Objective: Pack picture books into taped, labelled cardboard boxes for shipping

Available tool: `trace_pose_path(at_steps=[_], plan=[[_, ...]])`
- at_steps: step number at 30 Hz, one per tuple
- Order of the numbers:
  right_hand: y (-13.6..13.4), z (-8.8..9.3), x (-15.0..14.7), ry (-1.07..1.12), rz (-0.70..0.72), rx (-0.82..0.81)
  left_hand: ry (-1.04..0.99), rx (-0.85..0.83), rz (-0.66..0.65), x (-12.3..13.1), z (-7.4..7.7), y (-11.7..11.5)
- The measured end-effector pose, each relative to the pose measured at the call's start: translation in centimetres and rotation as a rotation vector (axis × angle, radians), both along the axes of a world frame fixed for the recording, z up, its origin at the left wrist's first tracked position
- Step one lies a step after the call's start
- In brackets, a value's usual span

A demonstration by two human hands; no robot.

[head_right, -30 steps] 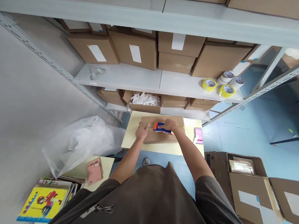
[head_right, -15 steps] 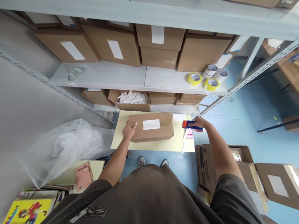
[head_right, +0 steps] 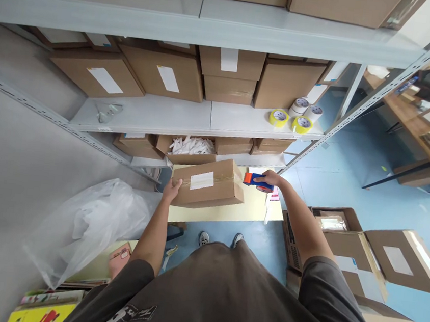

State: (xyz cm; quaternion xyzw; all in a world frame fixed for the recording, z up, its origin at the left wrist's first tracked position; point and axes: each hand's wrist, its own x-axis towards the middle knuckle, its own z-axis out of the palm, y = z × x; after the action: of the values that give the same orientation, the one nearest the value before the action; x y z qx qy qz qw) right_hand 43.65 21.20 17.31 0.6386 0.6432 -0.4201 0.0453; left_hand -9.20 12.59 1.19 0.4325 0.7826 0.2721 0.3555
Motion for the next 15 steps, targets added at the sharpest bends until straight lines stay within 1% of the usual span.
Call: trace_pose_path(at_steps=[4,6,8,10,12,15], plan=[[-0.3,1.2,-5.0,0.126,0.011,0.02,-0.195,0.009,0.052,-3.3,-0.9,-0.3],[-0.4,2.1,-7.2,0.147,0.025,0.033,-0.299,0.01,0.059,-4.3,-1.4,-0.3],[-0.5,3.2,-8.8,0.151,0.025,0.039,-0.386,0.003,0.061,-4.6,-2.0,-0.3],[-0.7,4.4,-9.8,0.153,0.017,0.037,-0.452,-0.008,0.057,-4.0,-2.7,-0.3],[-1.1,5.5,-10.4,0.152,-0.002,0.045,-0.507,-0.007,0.042,-2.7,-3.2,-0.1],[-1.9,6.9,-11.1,0.129,-0.031,0.102,-0.558,0.017,0.007,-0.1,-3.3,0.4]])
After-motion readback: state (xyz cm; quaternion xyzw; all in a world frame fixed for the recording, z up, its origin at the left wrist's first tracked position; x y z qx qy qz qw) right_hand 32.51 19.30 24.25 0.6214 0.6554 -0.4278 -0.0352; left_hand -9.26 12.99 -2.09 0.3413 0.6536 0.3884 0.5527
